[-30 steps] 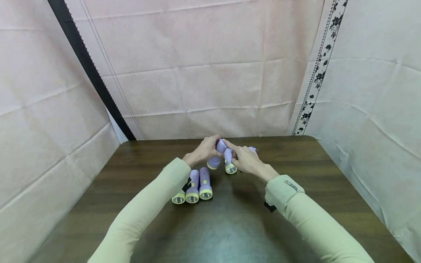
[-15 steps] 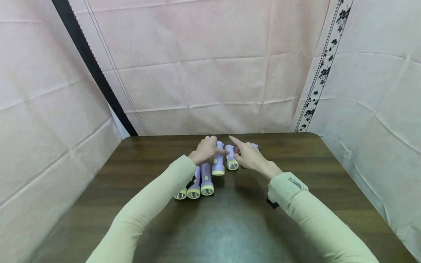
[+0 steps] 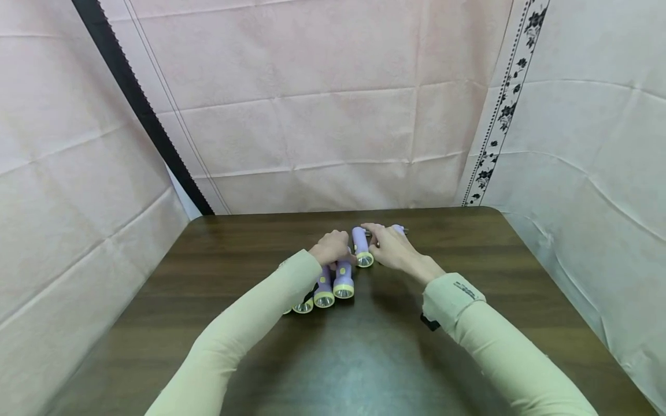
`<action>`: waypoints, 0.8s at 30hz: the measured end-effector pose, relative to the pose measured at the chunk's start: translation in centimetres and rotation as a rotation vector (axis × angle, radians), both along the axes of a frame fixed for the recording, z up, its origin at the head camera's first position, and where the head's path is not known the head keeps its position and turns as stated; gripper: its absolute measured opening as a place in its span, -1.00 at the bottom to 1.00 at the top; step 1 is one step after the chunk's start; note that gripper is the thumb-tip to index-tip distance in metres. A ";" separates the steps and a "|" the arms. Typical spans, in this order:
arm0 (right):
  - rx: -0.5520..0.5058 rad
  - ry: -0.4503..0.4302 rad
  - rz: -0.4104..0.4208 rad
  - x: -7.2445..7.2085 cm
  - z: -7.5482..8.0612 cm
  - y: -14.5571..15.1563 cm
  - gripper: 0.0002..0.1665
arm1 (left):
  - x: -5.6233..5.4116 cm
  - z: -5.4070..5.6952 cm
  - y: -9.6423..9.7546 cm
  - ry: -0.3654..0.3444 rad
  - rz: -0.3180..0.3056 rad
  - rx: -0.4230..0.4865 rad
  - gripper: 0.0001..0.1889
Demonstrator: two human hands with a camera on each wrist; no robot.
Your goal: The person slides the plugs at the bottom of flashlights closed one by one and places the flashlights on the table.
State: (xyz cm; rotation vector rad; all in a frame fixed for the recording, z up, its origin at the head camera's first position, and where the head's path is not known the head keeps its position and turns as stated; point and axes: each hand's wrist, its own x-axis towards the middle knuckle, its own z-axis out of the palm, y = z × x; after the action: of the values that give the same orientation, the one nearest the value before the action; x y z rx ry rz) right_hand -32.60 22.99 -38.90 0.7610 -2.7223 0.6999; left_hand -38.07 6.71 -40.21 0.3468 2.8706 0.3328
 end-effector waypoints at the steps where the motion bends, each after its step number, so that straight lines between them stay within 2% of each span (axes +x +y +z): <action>1: 0.000 -0.001 -0.002 0.0 0.0 0.0 -0.39 | 0.1 -0.1 0.1 0.000 -0.001 -0.006 -0.54; 10: -0.019 -0.026 -0.018 0.1 -0.2 0.6 -0.40 | 0.7 -0.4 0.5 0.035 0.000 -0.070 -0.54; 24: -0.010 -0.021 -0.025 0.3 0.0 0.8 -0.45 | 0.8 -1.3 0.6 0.064 0.020 -0.131 -0.40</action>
State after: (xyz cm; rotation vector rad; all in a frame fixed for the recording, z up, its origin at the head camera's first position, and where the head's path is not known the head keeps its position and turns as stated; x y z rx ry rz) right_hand -32.33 23.80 -38.92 0.7198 -2.7403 0.7201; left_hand -37.31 7.28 -41.48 0.3106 2.9414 0.1390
